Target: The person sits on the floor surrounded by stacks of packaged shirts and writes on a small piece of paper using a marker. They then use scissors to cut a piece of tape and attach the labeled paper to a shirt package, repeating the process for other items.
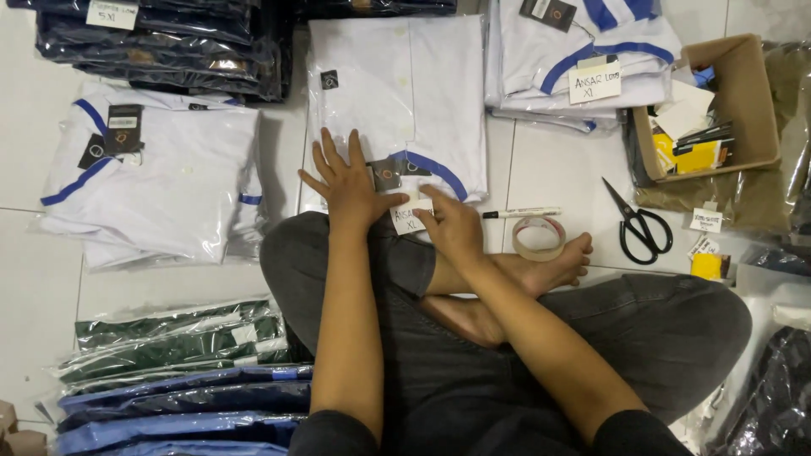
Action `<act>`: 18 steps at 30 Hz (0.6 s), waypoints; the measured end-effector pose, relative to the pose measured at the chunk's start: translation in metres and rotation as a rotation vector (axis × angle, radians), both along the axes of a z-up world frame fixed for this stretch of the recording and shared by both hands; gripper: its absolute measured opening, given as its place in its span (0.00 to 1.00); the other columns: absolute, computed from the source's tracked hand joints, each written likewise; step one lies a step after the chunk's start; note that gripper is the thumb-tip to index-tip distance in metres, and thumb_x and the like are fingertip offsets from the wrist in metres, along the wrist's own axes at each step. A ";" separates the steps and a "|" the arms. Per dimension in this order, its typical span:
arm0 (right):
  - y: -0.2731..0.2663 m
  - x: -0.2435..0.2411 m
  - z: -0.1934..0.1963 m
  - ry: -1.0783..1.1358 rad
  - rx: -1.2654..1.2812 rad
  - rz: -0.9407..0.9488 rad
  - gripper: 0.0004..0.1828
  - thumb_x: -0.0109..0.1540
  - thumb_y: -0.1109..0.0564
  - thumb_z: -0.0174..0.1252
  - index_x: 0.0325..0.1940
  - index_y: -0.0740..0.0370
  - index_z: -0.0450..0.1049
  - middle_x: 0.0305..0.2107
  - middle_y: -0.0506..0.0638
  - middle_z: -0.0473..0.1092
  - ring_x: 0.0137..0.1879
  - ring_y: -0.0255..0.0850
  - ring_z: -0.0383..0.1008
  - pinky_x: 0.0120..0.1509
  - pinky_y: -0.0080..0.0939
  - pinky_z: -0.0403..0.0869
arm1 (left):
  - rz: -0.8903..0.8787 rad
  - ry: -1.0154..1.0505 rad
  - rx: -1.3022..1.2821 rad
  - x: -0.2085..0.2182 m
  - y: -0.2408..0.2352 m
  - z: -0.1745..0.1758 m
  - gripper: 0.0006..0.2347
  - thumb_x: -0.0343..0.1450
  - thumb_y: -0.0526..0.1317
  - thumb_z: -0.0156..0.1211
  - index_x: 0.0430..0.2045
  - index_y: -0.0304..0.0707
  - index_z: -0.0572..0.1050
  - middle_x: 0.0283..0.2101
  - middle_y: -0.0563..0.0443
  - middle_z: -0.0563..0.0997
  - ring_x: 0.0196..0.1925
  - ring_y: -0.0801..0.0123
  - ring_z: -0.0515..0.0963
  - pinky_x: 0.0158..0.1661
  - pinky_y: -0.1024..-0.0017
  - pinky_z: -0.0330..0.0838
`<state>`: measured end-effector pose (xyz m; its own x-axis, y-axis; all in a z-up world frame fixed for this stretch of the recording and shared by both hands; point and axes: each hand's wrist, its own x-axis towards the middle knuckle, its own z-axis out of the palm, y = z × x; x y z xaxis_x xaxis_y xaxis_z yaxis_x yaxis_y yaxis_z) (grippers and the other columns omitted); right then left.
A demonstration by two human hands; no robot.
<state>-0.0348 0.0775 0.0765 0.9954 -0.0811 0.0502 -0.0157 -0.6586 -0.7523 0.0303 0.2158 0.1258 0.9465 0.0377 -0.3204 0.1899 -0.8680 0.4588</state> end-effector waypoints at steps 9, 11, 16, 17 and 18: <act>-0.024 -0.005 0.000 -0.261 -0.513 0.318 0.17 0.60 0.45 0.41 0.51 0.42 0.67 0.12 0.56 0.66 0.19 0.50 0.69 0.21 0.42 0.68 | 0.118 0.260 -0.162 0.013 0.015 -0.040 0.53 0.49 0.43 0.72 0.60 0.51 0.32 0.61 0.34 0.25 0.63 0.40 0.26 0.55 0.39 0.28; -0.024 -0.007 0.004 -0.293 -0.504 0.289 0.15 0.60 0.46 0.42 0.49 0.42 0.68 0.12 0.56 0.66 0.19 0.50 0.69 0.22 0.42 0.68 | 0.125 0.261 -0.159 0.012 0.012 -0.033 0.52 0.50 0.43 0.71 0.60 0.49 0.32 0.61 0.33 0.27 0.63 0.40 0.29 0.56 0.40 0.29; -0.047 0.007 -0.023 -0.474 -0.381 0.044 0.05 0.54 0.51 0.51 0.30 0.43 0.73 0.16 0.43 0.63 0.24 0.39 0.68 0.28 0.32 0.67 | 0.226 0.175 -0.257 0.026 0.030 -0.037 0.51 0.51 0.54 0.69 0.60 0.45 0.33 0.63 0.35 0.31 0.64 0.40 0.36 0.55 0.41 0.29; -0.050 0.015 -0.012 -0.449 -0.248 -0.071 0.05 0.57 0.54 0.49 0.28 0.51 0.70 0.17 0.49 0.61 0.26 0.45 0.66 0.30 0.39 0.66 | 0.343 0.152 -0.217 0.034 0.038 -0.052 0.49 0.53 0.59 0.65 0.60 0.45 0.36 0.62 0.35 0.36 0.64 0.42 0.40 0.56 0.42 0.31; -0.053 0.023 -0.001 -0.422 -0.113 -0.186 0.08 0.60 0.57 0.47 0.27 0.60 0.66 0.18 0.54 0.60 0.28 0.52 0.65 0.33 0.45 0.64 | 0.461 0.129 -0.177 0.042 0.047 -0.067 0.47 0.54 0.65 0.60 0.60 0.45 0.40 0.62 0.36 0.41 0.63 0.44 0.44 0.56 0.43 0.33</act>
